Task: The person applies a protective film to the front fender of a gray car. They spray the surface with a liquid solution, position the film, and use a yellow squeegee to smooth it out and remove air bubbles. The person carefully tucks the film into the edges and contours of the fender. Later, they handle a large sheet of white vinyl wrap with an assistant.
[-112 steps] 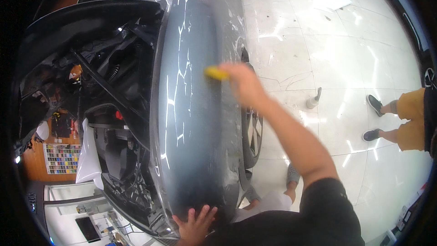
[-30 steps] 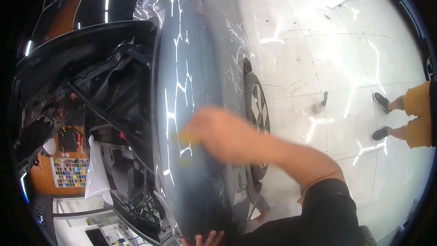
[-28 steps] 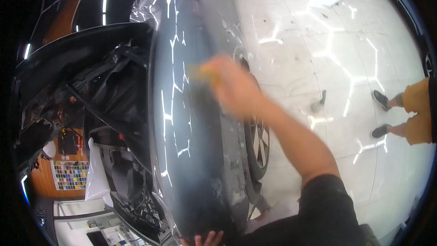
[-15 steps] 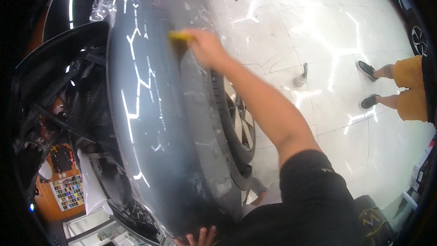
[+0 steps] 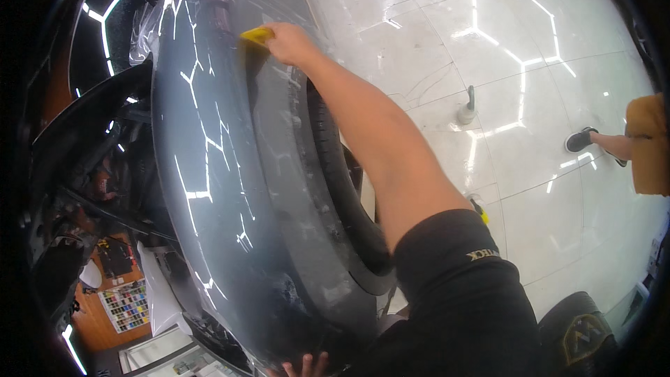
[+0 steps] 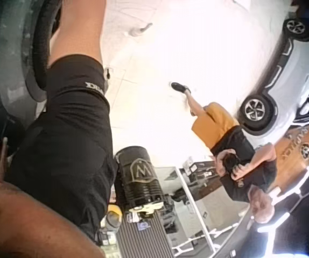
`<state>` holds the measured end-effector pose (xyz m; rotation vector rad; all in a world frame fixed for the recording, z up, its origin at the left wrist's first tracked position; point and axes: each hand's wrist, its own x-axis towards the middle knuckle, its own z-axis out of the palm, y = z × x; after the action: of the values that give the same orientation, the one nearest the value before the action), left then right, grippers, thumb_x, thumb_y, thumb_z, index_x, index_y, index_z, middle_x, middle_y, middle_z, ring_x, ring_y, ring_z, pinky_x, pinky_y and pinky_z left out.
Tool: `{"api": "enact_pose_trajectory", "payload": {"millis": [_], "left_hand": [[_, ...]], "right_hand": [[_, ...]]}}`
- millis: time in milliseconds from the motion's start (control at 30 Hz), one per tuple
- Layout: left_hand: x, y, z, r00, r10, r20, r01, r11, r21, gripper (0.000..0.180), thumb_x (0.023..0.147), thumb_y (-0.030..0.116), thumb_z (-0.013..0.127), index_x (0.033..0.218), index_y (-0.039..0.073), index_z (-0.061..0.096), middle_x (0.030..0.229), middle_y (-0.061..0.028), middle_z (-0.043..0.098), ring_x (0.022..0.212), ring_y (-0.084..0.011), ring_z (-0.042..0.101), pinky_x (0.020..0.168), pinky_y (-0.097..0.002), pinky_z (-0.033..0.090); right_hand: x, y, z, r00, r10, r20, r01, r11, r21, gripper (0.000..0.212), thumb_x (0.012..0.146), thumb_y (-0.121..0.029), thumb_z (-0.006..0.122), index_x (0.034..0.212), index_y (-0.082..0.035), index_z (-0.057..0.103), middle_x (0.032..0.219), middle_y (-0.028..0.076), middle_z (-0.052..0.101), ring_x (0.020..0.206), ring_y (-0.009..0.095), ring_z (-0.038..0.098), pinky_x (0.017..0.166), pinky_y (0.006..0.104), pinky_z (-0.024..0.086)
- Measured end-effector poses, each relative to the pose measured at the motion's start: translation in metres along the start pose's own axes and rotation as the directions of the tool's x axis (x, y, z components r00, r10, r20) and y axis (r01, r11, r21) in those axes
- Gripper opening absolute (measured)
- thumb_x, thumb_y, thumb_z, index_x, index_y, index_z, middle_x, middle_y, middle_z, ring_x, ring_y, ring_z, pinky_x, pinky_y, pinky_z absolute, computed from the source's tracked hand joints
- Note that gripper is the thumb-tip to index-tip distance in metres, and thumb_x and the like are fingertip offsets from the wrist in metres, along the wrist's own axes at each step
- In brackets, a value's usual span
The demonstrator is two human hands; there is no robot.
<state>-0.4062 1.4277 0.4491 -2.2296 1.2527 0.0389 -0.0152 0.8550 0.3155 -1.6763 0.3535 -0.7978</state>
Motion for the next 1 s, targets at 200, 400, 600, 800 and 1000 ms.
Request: {"api": "enact_pose_trajectory", "payload": {"millis": [200,400,600,800,1000], "left_hand": [[-0.004,0.006,-0.002,1.0,-0.01,-0.005,0.01,1.0,0.006,0.058,0.085,0.055,0.059,0.141,0.042,0.049,0.16,0.0042,0.025,0.149,-0.0392,0.001,0.107,-0.0766,0.005],[-0.004,0.005,-0.009,0.999,-0.003,0.045,0.003,1.0,-0.006,0.053,0.088,0.052,0.056,0.14,0.04,0.051,0.159,0.003,0.027,0.149,-0.0393,0.002,0.107,-0.0776,0.005],[0.002,0.001,-0.019,0.999,-0.003,0.037,0.002,0.999,0.039,0.047,0.09,0.043,0.063,0.136,0.04,0.055,0.155,0.0044,0.035,0.148,-0.0392,0.011,0.109,-0.0743,0.007],[0.004,0.005,-0.006,0.998,-0.001,-0.068,0.006,0.998,0.063,0.044,0.091,0.042,0.062,0.135,0.039,0.057,0.154,0.0035,0.037,0.148,-0.0396,0.013,0.11,-0.0725,0.005],[0.004,0.008,-0.009,0.999,-0.023,-0.039,0.025,0.998,0.053,0.044,0.09,0.04,0.063,0.134,0.039,0.057,0.156,0.003,0.035,0.148,-0.0398,0.012,0.11,-0.0733,0.006]], "right_hand": [[-0.075,0.008,0.019,1.0,-0.019,0.014,0.018,0.998,0.052,0.036,0.088,-0.007,0.056,0.124,-0.006,0.062,0.113,0.015,0.067,0.102,0.031,0.063,0.092,0.0366,0.048],[-0.298,-0.037,-0.014,0.927,-0.343,0.15,0.309,0.927,0.212,0.045,0.081,0.006,0.058,0.122,-0.013,0.062,0.12,0.01,0.063,0.116,0.029,0.057,0.102,0.0425,0.042],[-0.217,-0.026,-0.051,0.974,-0.205,0.094,0.194,0.974,0.119,0.034,0.086,-0.002,0.054,0.118,-0.01,0.065,0.12,0.013,0.064,0.11,0.031,0.06,0.099,0.0399,0.045],[-0.07,-0.018,-0.011,0.996,-0.05,0.08,0.052,0.998,-0.024,0.027,0.084,-0.003,0.057,0.108,-0.007,0.069,0.096,0.015,0.069,0.094,0.034,0.064,0.087,0.0396,0.05],[-0.149,0.027,-0.018,0.934,-0.236,0.269,0.284,0.946,-0.153,0.027,0.075,0.007,0.057,0.093,-0.009,0.07,0.102,0.009,0.069,0.117,0.031,0.055,0.102,0.0406,0.042]]}}
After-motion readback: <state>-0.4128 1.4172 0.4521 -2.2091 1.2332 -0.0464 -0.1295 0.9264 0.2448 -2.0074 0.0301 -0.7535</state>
